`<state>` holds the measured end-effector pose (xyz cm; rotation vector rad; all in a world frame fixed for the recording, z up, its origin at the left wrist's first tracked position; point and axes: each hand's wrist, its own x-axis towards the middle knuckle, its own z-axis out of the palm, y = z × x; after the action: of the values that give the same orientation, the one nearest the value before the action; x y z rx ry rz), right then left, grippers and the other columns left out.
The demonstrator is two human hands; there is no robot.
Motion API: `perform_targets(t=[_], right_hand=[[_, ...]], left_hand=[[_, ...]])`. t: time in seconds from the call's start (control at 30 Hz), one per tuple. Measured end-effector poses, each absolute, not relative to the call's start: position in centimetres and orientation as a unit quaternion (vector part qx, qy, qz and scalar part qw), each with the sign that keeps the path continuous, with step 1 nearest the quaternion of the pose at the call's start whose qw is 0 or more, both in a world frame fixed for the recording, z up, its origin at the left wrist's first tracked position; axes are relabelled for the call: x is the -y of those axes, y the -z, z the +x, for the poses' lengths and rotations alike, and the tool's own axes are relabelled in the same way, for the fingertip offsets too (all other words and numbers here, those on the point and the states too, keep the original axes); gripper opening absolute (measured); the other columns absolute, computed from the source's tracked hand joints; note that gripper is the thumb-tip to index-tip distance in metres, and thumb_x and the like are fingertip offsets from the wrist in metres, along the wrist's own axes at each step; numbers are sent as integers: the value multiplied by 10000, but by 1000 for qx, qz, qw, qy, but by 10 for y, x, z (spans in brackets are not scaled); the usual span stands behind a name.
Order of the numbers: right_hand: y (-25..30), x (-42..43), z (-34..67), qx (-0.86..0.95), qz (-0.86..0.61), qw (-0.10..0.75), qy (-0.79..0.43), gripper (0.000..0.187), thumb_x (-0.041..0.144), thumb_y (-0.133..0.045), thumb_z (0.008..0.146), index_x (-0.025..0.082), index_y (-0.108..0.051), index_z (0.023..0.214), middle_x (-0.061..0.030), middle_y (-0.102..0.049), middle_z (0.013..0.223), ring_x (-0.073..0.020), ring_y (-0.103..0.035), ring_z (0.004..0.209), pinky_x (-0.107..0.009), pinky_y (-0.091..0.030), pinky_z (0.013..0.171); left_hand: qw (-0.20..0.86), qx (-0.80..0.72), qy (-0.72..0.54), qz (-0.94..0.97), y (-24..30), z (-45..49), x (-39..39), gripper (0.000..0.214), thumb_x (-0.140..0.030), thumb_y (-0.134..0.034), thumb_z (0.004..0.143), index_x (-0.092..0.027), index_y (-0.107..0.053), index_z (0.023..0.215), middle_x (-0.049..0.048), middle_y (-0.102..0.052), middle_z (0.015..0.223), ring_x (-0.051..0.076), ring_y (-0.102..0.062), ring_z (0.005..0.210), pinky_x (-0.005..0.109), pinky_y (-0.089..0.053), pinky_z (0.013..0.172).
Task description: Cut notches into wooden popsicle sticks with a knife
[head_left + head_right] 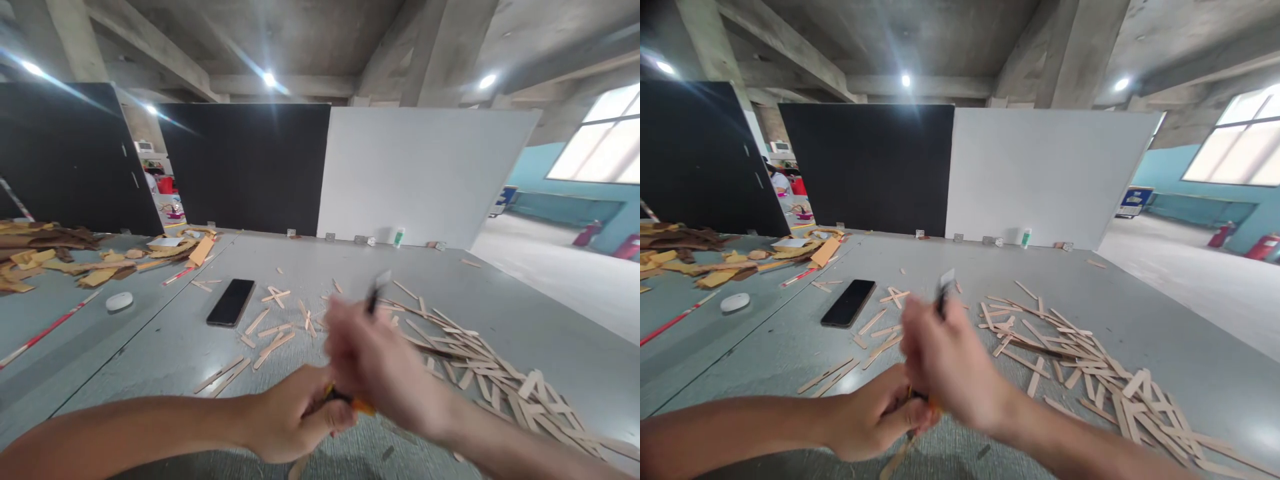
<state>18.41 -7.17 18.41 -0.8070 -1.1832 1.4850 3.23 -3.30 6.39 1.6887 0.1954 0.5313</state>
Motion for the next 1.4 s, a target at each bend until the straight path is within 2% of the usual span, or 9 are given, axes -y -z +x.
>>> perform_targets(t=[0.27, 0.4, 0.47, 0.63, 0.8, 1.03, 1.17, 1.3, 1.4], right_hand=[[-187, 77, 190, 481, -309, 513, -640, 576, 488, -686, 937, 251, -316, 566, 113, -196, 497, -72, -113, 406, -253, -104, 373], [-174, 73, 213, 521, -399, 607, -449, 565, 537, -467, 1042, 262, -254, 597, 99, -156, 515, -113, -115, 442, -285, -189, 406], [-152, 66, 232, 636, -542, 480, -269, 500, 555, -299, 1084, 282, -244, 668, 79, -234, 579, -138, -227, 486, -294, -277, 453], [-72, 55, 271, 689, -619, 338, -166, 111, 312, -639, 852, 229, -567, 865, -49, -584, 738, -256, -561, 679, -418, -456, 663], [-67, 72, 262, 764, -565, 268, -159, 332, 217, -715, 737, 219, -684, 1067, -156, -632, 1227, -389, -567, 1204, -571, -434, 1039], [-66, 85, 213, 807, -481, 251, -234, 252, 370, -587, 987, 223, -601, 782, 31, -550, 676, -126, -490, 569, -237, -446, 511], [-60, 79, 228, 793, -485, 299, -216, 304, 381, -505, 1023, 222, -576, 775, 8, -571, 710, -139, -501, 618, -270, -470, 586], [-58, 85, 251, 747, -534, 351, -181, 261, 424, -524, 1041, 249, -539, 849, 15, -575, 726, -155, -520, 643, -278, -472, 598], [-39, 94, 251, 711, -557, 376, -210, 269, 486, -520, 1044, 247, -590, 944, 3, -628, 728, -160, -567, 620, -277, -488, 576]], left_hand=[[633, -74, -206, 743, -63, 32, 34, 525, -707, -537, 984, -188, -508, 909, -51, -417, 696, 87, -336, 571, 237, -274, 531], [639, -86, -239, 726, -61, 31, 33, 503, -680, -523, 1006, -178, -520, 969, -8, -507, 776, 107, -443, 651, 242, -365, 608], [643, -79, -249, 720, -60, 31, 32, 505, -679, -531, 1003, -175, -523, 971, 4, -525, 788, 119, -482, 684, 254, -398, 650], [642, -75, -306, 699, -70, 29, 29, 438, -613, -488, 1053, -184, -495, 965, 11, -539, 819, 131, -511, 748, 290, -427, 758], [614, -54, -387, 686, -81, 23, 26, 357, -506, -443, 1102, -180, -521, 980, 31, -579, 839, 147, -539, 790, 318, -447, 809], [557, -65, -391, 730, -72, 27, 27, 361, -523, -481, 1081, -188, -615, 1097, 82, -610, 1065, 209, -610, 1024, 371, -487, 952], [423, -152, -314, 837, -68, 17, 16, 475, -471, -572, 1051, -250, -469, 1459, 117, -552, 1425, 250, -538, 1288, 444, -413, 1119], [325, -187, -196, 906, -53, 1, 2, 263, -428, -584, 1035, -214, -646, 1176, 90, -663, 1178, 278, -593, 1180, 480, -445, 1054], [313, -147, -166, 924, -31, -2, -2, 505, -527, -791, 865, -245, -653, 1261, 93, -651, 1245, 308, -577, 1197, 469, -439, 1050]])
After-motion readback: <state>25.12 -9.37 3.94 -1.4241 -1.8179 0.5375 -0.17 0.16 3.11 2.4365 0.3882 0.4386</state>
